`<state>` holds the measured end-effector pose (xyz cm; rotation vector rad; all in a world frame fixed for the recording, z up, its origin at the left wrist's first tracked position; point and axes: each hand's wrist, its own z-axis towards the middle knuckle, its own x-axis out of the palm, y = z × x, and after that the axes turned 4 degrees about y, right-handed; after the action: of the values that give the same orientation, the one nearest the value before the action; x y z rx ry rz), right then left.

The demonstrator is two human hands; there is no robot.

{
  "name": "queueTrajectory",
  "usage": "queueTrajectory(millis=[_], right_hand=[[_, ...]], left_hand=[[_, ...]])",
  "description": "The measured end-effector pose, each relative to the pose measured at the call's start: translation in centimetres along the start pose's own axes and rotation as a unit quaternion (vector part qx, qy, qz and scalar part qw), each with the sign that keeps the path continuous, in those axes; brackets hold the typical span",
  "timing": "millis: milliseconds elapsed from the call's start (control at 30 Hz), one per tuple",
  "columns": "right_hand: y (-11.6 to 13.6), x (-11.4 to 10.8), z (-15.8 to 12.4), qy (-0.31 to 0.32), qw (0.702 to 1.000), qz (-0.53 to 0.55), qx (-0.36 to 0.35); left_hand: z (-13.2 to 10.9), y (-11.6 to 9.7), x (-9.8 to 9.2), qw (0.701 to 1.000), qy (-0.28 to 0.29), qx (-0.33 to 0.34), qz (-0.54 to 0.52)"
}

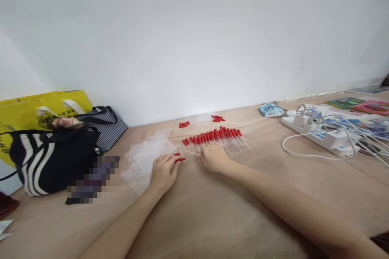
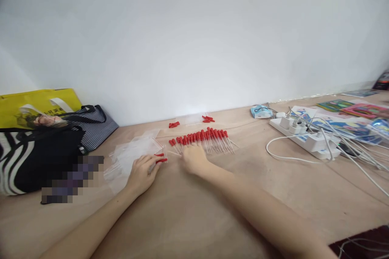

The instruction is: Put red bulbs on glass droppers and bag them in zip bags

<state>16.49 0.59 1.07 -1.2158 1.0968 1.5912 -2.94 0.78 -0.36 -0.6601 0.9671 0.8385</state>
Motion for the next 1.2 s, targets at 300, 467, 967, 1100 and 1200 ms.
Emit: queueTrajectory(millis=[300, 467, 967, 1100, 1200], right_hand=[[-9.3, -0.6, -4.9, 0.018, 0.987, 0.072, -0.14], [-9.0, -0.9, -3.9, 0.048, 0.979, 0.144, -0.139], [-5.9, 2.0, -4.5, -0.048, 0.959, 0.266, -0.084], [-4.7, 1.9, -4.9, -0.059, 0.943, 0.307, -0.117], [-4.3, 2.0, -5.1, -0.068, 0.94, 0.31, -0.124]], left_hand=[[-0.2, -3.9, 0.2, 0.988, 0.067, 0.084, -0.112], [0.0, -3.8, 0.3, 0.99, 0.061, 0.073, -0.108], [0.0, -4.0, 0.7, 0.987, 0.062, 0.077, -0.131], [-0.2, -3.8, 1.0, 0.987, 0.067, 0.083, -0.118], [-0.2, -3.7, 1.1, 0.987, 0.063, 0.093, -0.111]])
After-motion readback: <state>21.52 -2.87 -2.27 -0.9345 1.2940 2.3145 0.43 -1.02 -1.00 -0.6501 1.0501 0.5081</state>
